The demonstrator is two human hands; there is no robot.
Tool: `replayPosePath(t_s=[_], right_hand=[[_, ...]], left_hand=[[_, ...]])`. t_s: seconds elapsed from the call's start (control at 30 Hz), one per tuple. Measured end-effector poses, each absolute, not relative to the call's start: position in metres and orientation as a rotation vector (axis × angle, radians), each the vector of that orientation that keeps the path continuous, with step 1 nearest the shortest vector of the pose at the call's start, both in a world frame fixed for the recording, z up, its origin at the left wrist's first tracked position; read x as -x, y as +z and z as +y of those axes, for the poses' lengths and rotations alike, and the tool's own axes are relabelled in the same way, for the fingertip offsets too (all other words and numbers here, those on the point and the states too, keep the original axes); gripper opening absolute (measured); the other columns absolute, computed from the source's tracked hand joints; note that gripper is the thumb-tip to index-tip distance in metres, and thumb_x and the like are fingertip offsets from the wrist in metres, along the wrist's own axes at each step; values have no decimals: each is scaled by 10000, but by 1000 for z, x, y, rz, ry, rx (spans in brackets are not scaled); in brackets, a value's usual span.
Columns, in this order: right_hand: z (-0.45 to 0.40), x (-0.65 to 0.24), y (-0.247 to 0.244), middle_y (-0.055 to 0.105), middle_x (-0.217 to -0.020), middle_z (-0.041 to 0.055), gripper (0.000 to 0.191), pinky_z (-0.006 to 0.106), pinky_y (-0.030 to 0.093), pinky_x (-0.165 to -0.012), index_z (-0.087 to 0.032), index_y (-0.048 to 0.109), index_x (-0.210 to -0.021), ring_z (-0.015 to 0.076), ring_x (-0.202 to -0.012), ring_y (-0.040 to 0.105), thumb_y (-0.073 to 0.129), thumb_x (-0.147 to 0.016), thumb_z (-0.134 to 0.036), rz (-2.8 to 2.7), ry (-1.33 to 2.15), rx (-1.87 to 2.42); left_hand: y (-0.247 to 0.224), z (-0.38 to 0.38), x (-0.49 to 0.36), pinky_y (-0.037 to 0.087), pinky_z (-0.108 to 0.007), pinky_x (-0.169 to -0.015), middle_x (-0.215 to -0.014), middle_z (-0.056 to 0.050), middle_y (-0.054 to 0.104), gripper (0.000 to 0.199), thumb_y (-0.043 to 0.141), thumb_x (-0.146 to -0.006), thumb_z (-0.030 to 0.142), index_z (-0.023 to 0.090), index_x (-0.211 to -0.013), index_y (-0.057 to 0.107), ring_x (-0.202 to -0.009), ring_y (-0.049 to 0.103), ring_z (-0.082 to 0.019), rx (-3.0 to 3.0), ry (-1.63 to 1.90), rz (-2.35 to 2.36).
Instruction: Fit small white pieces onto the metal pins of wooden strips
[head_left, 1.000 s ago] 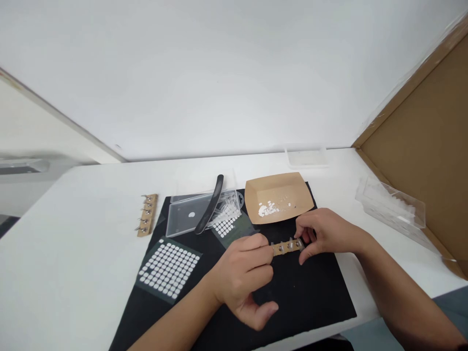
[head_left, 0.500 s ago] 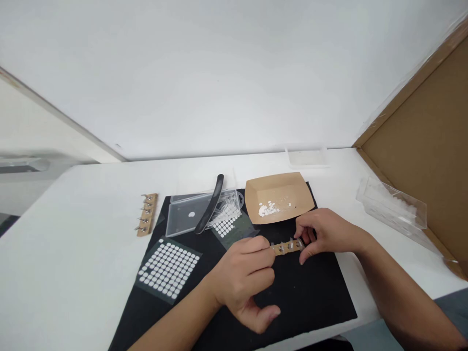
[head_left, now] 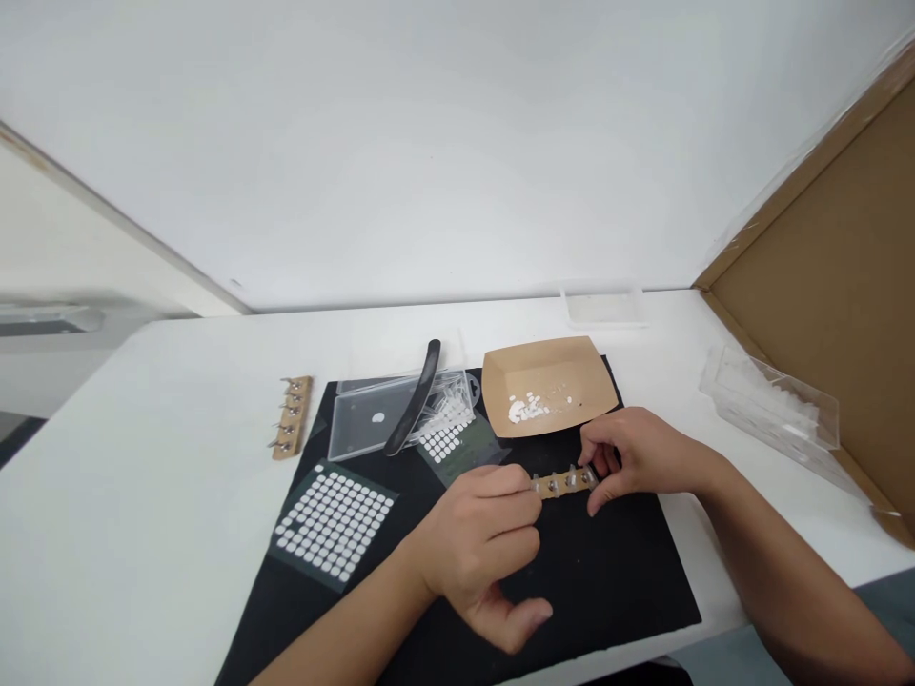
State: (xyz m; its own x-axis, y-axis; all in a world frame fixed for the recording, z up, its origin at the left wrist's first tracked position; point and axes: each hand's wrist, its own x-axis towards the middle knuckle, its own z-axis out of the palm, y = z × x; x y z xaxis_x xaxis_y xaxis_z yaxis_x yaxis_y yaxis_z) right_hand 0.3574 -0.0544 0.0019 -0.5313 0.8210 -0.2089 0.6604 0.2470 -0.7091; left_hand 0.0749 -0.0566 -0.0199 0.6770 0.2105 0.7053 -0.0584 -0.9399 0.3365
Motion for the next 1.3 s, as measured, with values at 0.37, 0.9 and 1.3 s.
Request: replayPosePath(t_s=[0.37,0.9,1.3], right_hand=[[-59,-358,9,730,-796,-42,631,256,435,-610,-242,690,-1070,155,-671,664,963,-672,-647,-2339,1135,1401],[-58,-362,9,734,-784,-28,180,219,438,-586,-199,717,-848,114,-652,625,792,-947,-330,-2226,1368,1249],[-63,-355,18,691,-778,-28,182,230,366,-594,-190,644,-797,109,-654,555,727,-955,-227,-2344,1230,1350]], left_hand=[[-21,-55,-74,323,-389,-507,-594,4,451,336,621,-878,440,265,-669,426,-543,429,-200,-2610,1106,114],[-21,-53,-74,326,-382,-508,-587,-8,458,362,548,-948,458,247,-659,491,-562,433,-201,-2647,1124,111],[-23,-52,-78,287,-373,-531,-598,-6,435,455,439,-1029,469,229,-648,503,-575,397,-191,-2621,1175,85]])
